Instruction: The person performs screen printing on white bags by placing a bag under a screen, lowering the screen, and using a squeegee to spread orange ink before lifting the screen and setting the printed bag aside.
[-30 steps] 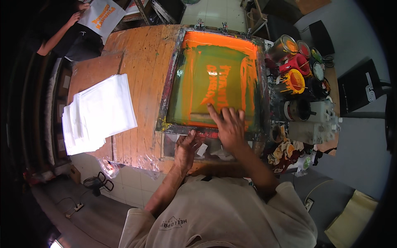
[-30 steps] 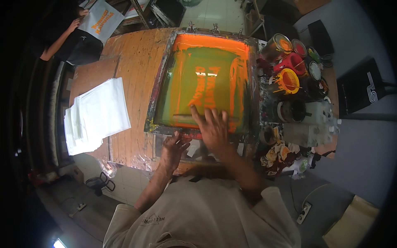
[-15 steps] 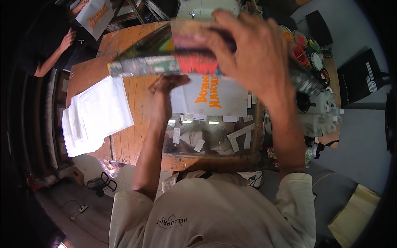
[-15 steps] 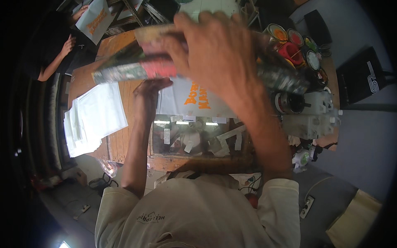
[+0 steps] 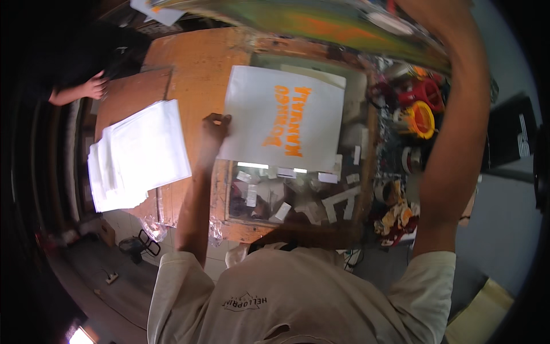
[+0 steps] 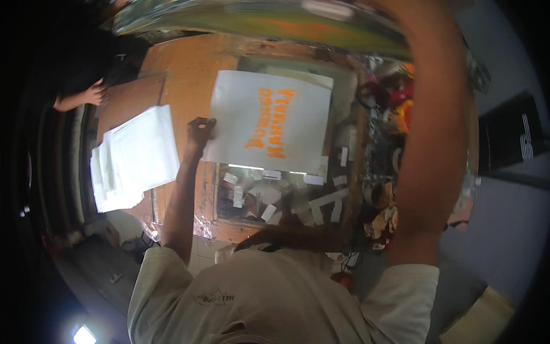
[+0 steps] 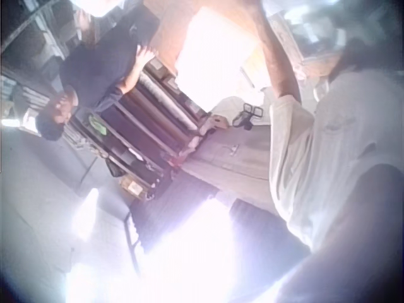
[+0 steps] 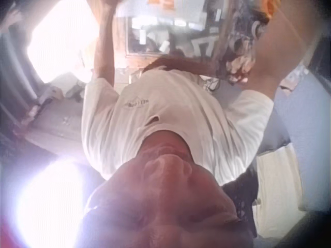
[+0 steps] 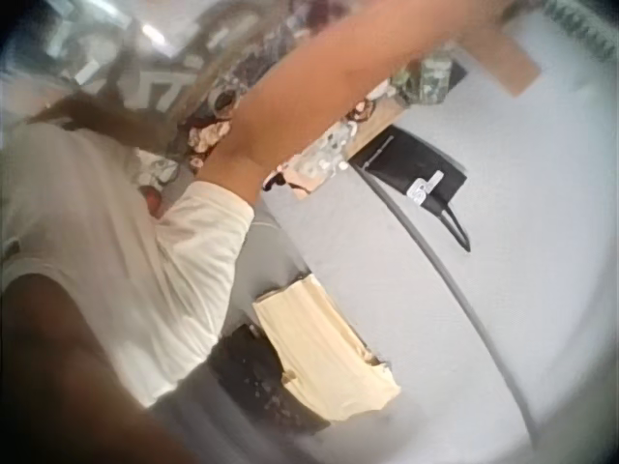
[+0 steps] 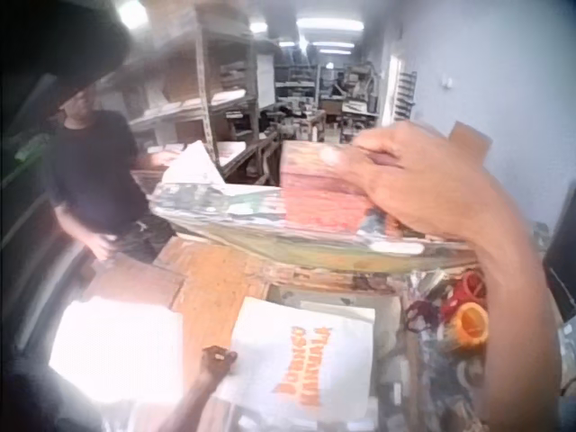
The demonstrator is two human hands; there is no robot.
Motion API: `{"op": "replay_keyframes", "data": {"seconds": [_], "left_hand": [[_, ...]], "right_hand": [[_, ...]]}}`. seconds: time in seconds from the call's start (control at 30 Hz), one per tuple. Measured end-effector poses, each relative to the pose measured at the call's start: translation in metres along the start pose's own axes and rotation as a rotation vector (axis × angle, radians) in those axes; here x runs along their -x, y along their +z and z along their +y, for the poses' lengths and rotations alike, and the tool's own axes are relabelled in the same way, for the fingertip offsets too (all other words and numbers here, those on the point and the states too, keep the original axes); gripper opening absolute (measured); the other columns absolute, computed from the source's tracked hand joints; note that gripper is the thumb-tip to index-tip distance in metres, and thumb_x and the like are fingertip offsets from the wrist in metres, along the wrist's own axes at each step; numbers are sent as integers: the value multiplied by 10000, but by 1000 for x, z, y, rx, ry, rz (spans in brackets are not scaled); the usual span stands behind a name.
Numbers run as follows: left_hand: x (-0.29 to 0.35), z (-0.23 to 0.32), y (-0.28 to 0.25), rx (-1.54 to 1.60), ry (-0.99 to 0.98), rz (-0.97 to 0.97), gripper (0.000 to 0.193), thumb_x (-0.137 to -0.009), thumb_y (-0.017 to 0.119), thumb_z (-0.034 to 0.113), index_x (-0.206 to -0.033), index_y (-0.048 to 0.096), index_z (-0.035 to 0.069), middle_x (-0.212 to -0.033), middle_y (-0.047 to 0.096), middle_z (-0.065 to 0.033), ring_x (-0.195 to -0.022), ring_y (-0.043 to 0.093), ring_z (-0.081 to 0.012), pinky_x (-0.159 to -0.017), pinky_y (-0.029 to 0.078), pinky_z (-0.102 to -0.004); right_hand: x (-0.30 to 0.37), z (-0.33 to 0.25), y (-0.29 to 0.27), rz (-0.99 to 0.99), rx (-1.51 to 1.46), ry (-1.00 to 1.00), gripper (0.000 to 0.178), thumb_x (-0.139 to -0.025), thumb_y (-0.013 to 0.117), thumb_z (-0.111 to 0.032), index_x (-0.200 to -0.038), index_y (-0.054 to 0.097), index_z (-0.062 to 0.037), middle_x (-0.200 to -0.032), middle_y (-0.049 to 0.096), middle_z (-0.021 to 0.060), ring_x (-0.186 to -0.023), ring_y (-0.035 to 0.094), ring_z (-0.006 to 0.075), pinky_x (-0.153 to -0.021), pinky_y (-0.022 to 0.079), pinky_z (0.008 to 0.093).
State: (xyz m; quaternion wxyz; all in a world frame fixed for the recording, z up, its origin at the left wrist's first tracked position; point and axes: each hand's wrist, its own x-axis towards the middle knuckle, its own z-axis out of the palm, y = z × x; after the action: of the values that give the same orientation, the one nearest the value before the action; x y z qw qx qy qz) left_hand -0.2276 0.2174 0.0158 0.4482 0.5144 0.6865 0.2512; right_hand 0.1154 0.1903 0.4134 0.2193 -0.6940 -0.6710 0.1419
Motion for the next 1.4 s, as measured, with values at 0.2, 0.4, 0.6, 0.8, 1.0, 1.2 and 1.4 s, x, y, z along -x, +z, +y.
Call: {"op": "replay_keyframes", "data": {"seconds": [0.2, 0.4, 0.6, 0.8, 1.0, 1.2, 1.4], "left_hand": [[-60, -58, -178, -299, 221, 551, 395, -923, 748, 271, -1159, 664, -35, -1120, 691, -250, -1020, 685, -344, -877, 544, -434], [18, -143, -205, -663, 193, 803, 604, -1011, 562, 277, -1466, 432, -99, -1513, 440, -335, -1438, 385, -486, -1194, 322, -551], [145, -142, -35, -707, 231, 287, 683, -1076, 398, 333, -1588, 215, -82, -1681, 115, -313, -1563, 32, -502, -1264, 58, -623], [172, -93, 15, -623, 300, 250, 833, -903, 709, 527, -1513, 435, 30, -1647, 220, -298, -1551, 144, -471, -1179, 139, -723], [146, -71, 16, -400, 390, 332, 328, -839, 803, 325, -1081, 707, 126, -1254, 587, -168, -1275, 485, -352, -1008, 340, -557], [140, -39, -4, -79, 276, 243, 275, -954, 697, 384, -1051, 754, 133, -1505, 528, -225, -1530, 281, -441, -1194, 98, -713], [145, -22, 82, -687, 443, -65, 693, -987, 574, 535, -1552, 445, 154, -1697, 196, -213, -1568, 53, -488, -1133, 16, -815]], "right_hand": [[-36, 12, 11, 218, 34, 30, 636, -956, 657, -577, -1334, 678, -66, -1337, 642, 159, -1201, 608, 253, -1045, 425, 359], [-39, 39, 12, 288, 67, -7, 727, -951, 650, -606, -1380, 634, -19, -1299, 642, 146, -1174, 591, 223, -1033, 428, 332], [-38, 39, 10, 248, 88, -68, 726, -945, 651, -620, -1330, 665, -4, -1229, 684, 142, -1140, 619, 222, -1040, 432, 327], [-28, 34, 16, 239, 128, -29, 766, -930, 646, -643, -1363, 652, -11, -1201, 695, 141, -1100, 632, 218, -985, 473, 327], [-22, 35, 25, 336, 201, -261, 663, -944, 615, -620, -1264, 711, -47, -960, 742, 138, -784, 699, 211, -776, 530, 340], [5, -12, 24, 144, 91, -47, 520, -997, 601, -540, -1092, 700, -38, -936, 702, 110, -856, 662, 207, -812, 504, 333], [15, -40, 13, 70, 216, 92, 474, -1025, 586, -511, -1028, 731, -60, -726, 704, 53, -642, 666, 156, -745, 550, 418]]}}
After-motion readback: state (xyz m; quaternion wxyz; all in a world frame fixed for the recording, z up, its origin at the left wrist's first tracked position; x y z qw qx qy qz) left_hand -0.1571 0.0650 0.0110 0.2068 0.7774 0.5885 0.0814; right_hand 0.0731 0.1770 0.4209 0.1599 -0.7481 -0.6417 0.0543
